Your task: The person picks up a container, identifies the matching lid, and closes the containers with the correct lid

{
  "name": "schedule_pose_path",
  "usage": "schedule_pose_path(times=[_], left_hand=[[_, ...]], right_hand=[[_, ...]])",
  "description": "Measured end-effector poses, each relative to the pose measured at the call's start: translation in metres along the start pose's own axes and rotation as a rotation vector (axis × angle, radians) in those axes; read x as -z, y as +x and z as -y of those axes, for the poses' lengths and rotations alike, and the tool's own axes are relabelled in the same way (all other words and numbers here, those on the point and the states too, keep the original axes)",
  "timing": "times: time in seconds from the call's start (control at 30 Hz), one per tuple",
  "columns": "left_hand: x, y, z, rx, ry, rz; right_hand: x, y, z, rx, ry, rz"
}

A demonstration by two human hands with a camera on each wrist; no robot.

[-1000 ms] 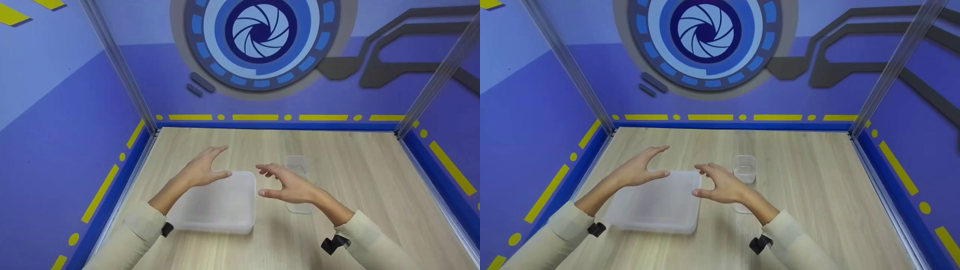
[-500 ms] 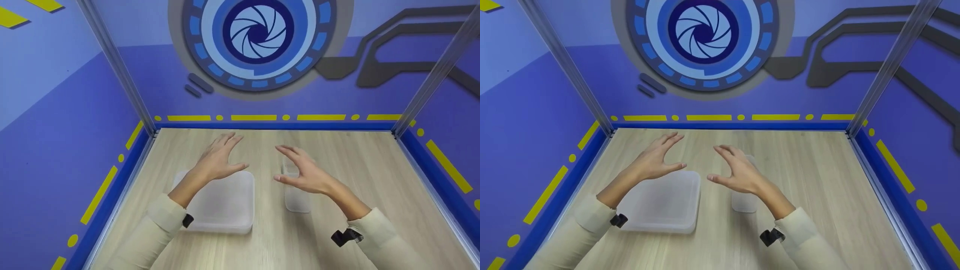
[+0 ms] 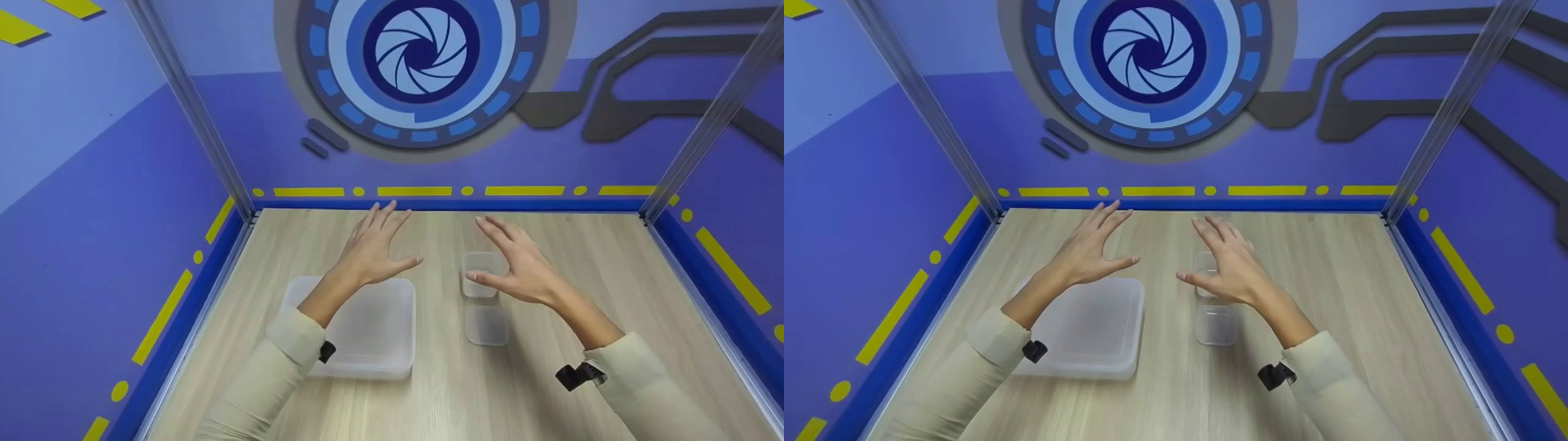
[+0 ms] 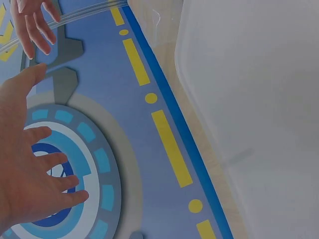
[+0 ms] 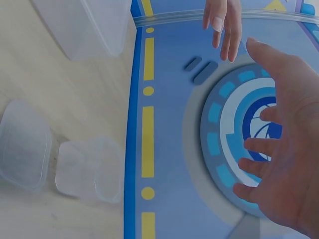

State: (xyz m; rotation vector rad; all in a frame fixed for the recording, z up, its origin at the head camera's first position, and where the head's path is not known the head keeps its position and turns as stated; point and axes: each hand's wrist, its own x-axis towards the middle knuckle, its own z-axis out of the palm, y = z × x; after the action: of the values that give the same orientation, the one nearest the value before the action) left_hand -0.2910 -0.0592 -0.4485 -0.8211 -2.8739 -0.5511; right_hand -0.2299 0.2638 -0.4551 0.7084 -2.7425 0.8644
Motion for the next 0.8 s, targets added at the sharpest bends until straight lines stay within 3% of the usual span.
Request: schedule_pose_path(times=[0.47, 0.8], left_hand=[[-0.009, 0.008, -0.009, -0.013, 0.009, 0.063], [-0.025, 0.012, -0.018, -0.033, 0.024, 0.108]], right_hand=[[0.006, -0.002, -0.017, -0.014, -0.047, -0.027], [0.003, -0.004, -0.030, -0.040, -0.042, 0.021]])
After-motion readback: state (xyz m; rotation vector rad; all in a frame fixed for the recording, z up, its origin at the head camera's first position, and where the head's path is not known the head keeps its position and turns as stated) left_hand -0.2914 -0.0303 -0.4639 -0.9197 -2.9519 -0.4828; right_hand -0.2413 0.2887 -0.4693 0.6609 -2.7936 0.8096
